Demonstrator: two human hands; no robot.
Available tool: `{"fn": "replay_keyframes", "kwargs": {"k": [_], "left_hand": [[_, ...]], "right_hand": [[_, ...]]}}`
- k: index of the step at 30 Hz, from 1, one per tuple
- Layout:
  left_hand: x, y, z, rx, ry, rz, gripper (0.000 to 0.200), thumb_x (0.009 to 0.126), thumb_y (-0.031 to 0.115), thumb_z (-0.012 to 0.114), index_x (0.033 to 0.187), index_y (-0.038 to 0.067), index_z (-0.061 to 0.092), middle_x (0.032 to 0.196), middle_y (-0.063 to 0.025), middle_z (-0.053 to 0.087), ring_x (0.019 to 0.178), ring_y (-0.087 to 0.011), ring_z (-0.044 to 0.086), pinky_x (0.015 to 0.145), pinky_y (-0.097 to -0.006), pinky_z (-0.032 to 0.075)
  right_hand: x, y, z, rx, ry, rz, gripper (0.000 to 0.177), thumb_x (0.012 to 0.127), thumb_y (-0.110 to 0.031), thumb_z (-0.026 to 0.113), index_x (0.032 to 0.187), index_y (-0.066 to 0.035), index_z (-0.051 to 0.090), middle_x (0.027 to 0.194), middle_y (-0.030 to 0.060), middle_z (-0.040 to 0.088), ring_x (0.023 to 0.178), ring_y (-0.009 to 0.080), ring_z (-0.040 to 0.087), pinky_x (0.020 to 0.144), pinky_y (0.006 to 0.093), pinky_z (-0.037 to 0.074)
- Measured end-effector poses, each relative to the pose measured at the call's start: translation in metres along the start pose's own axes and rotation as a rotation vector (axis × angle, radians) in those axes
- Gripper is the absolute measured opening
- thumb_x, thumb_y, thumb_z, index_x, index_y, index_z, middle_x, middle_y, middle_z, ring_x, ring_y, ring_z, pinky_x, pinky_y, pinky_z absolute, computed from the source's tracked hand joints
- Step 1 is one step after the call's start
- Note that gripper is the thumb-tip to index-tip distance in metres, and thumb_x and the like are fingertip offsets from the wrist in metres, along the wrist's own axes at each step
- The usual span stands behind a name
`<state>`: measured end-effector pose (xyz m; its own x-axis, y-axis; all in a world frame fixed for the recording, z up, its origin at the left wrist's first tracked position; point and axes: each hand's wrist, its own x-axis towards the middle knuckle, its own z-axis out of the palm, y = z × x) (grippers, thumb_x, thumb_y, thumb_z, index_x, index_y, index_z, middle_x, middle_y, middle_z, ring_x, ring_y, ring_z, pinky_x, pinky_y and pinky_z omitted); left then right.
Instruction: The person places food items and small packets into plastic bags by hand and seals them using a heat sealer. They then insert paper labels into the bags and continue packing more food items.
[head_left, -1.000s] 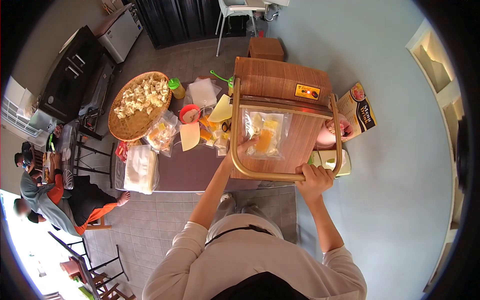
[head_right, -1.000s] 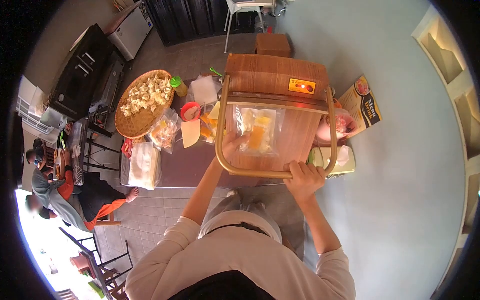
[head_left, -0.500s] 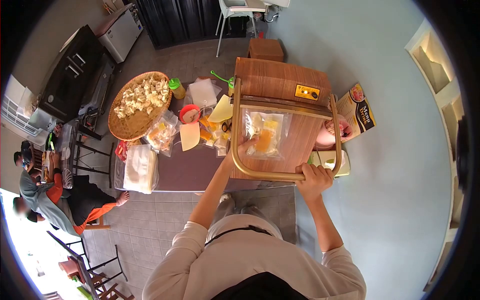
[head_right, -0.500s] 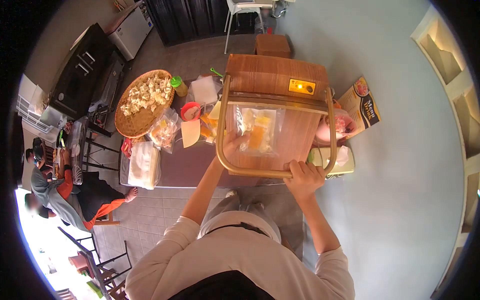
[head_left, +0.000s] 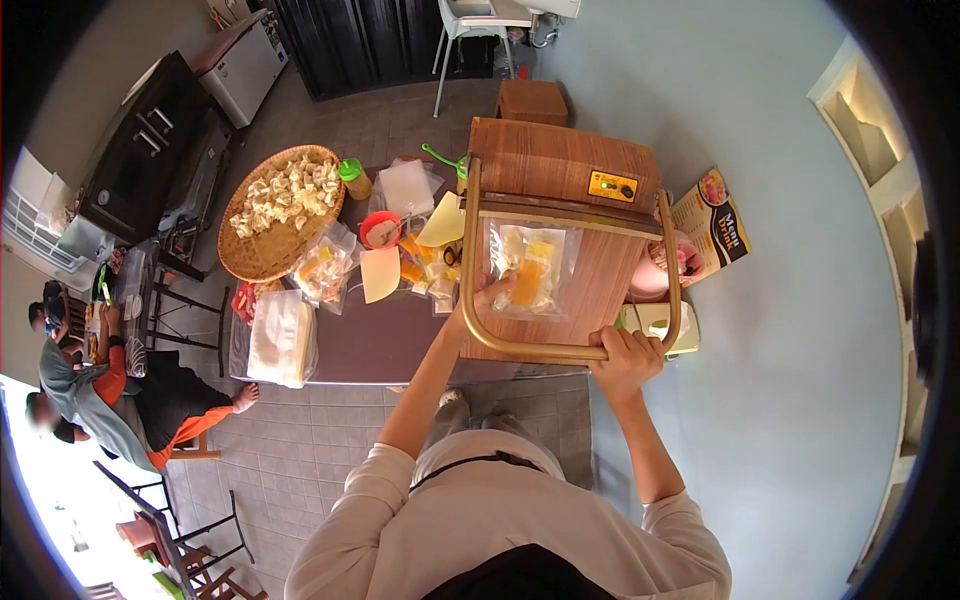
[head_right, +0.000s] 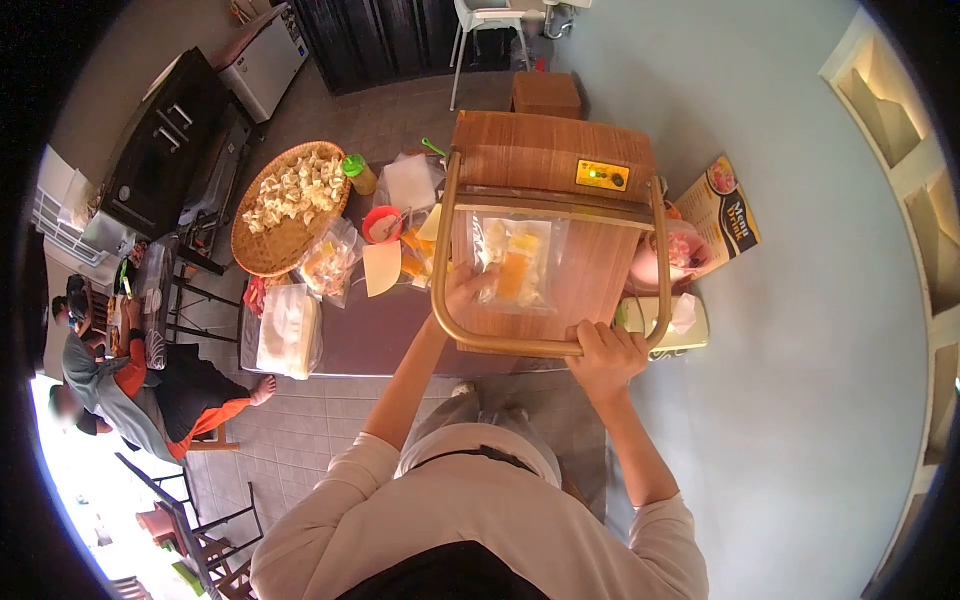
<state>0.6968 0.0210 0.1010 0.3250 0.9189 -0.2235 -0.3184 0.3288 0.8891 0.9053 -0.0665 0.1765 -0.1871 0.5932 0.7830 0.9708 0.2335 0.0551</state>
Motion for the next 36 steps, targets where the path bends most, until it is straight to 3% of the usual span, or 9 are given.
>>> {"fn": "replay_keyframes", "kwargs": {"k": [7, 9, 11, 12, 14, 17, 20, 27, 36], "left_hand": [[0.004, -0.003, 0.0, 0.041, -0.034, 0.139, 0.032, 0.079, 0.017, 0.061, 0.104, 0.001, 0.049, 0.093, -0.0034, 0.054, 0.089, -0.0137, 0.053, 0.075, -0.0318, 0.05], [0.004, -0.012, -0.003, 0.086, -0.014, 0.19, 0.032, 0.079, 0.017, 0.061, 0.104, 0.001, 0.049, 0.092, -0.0032, 0.054, 0.089, -0.0132, 0.053, 0.075, -0.0299, 0.049], [0.008, -0.028, -0.014, 0.794, -0.006, 0.742, 0.035, 0.079, 0.021, 0.064, 0.104, 0.001, 0.05, 0.089, -0.0026, 0.055, 0.083, -0.011, 0.052, 0.069, -0.0254, 0.045], [0.007, -0.031, -0.011, 0.795, -0.005, 0.745, 0.035, 0.079, 0.021, 0.064, 0.104, 0.001, 0.05, 0.089, -0.0026, 0.055, 0.083, -0.011, 0.052, 0.069, -0.0254, 0.045], [0.007, -0.038, 0.001, -0.054, 0.008, 0.477, 0.024, 0.078, 0.026, 0.066, 0.082, 0.005, 0.054, 0.063, 0.0063, 0.041, 0.057, -0.0042, 0.039, 0.05, -0.0215, 0.031], [-0.015, 0.006, 0.026, 0.207, 0.202, 0.202, 0.023, 0.077, 0.025, 0.066, 0.076, 0.006, 0.053, 0.062, 0.0068, 0.039, 0.057, -0.0033, 0.037, 0.049, -0.0207, 0.03], [-0.005, -0.011, 0.015, 0.357, 0.273, 0.208, 0.029, 0.076, 0.026, 0.068, 0.086, 0.0, 0.058, 0.063, 0.0039, 0.05, 0.055, -0.0036, 0.042, 0.048, -0.0209, 0.033], [-0.02, 0.0, 0.035, 0.511, 0.317, 0.347, 0.028, 0.076, 0.024, 0.067, 0.083, -0.002, 0.058, 0.06, -0.0011, 0.052, 0.05, -0.0068, 0.044, 0.044, -0.0238, 0.033], [-0.045, 0.022, 0.08, 0.515, 0.448, 0.515, 0.034, 0.075, 0.021, 0.068, 0.092, -0.007, 0.057, 0.07, -0.0091, 0.062, 0.06, -0.0117, 0.057, 0.055, -0.0257, 0.045]], "right_hand": [[0.011, 0.003, -0.009, 0.026, -0.005, -0.012, 0.023, 0.055, -0.013, 0.06, 0.047, -0.016, 0.039, 0.042, -0.0014, 0.038, 0.037, 0.0158, 0.038, 0.043, 0.0297, 0.025], [0.016, 0.004, -0.015, 0.225, -0.071, 0.005, 0.02, 0.056, -0.014, 0.061, 0.047, -0.017, 0.043, 0.043, -0.0008, 0.039, 0.038, 0.0158, 0.039, 0.043, 0.0295, 0.026], [0.037, 0.007, -0.029, 0.206, -0.04, -0.022, 0.018, 0.056, -0.014, 0.061, 0.048, -0.017, 0.045, 0.043, -0.0009, 0.04, 0.039, 0.0159, 0.04, 0.043, 0.0289, 0.027], [0.049, 0.008, -0.038, 0.186, -0.022, -0.038, 0.016, 0.056, -0.013, 0.061, 0.049, -0.017, 0.047, 0.044, -0.0011, 0.041, 0.039, 0.016, 0.041, 0.044, 0.0284, 0.028], [0.091, 0.014, -0.044, 0.162, 0.187, -0.089, 0.014, 0.055, -0.011, 0.06, 0.049, -0.017, 0.048, 0.044, -0.0009, 0.041, 0.04, 0.018, 0.041, 0.044, 0.0298, 0.029], [0.152, 0.027, -0.042, 0.101, 0.199, 0.002, 0.012, 0.055, -0.01, 0.059, 0.053, -0.016, 0.049, 0.046, 0.0013, 0.046, 0.041, 0.0227, 0.043, 0.045, 0.0325, 0.034], [0.202, 0.037, -0.037, 0.058, 0.08, 0.081, 0.011, 0.058, -0.013, 0.061, 0.059, -0.015, 0.05, 0.049, 0.0039, 0.052, 0.045, 0.0265, 0.049, 0.043, 0.0341, 0.036], [0.234, 0.046, -0.024, -0.067, 0.066, 0.06, 0.011, 0.064, -0.022, 0.062, 0.061, -0.016, 0.053, 0.046, 0.0049, 0.051, 0.045, 0.0266, 0.051, 0.04, 0.0354, 0.037], [0.233, 0.048, -0.023, -0.079, 0.07, 0.045, 0.013, 0.066, -0.024, 0.061, 0.06, -0.015, 0.054, 0.046, 0.0054, 0.051, 0.043, 0.0262, 0.051, 0.039, 0.0351, 0.037]]}}
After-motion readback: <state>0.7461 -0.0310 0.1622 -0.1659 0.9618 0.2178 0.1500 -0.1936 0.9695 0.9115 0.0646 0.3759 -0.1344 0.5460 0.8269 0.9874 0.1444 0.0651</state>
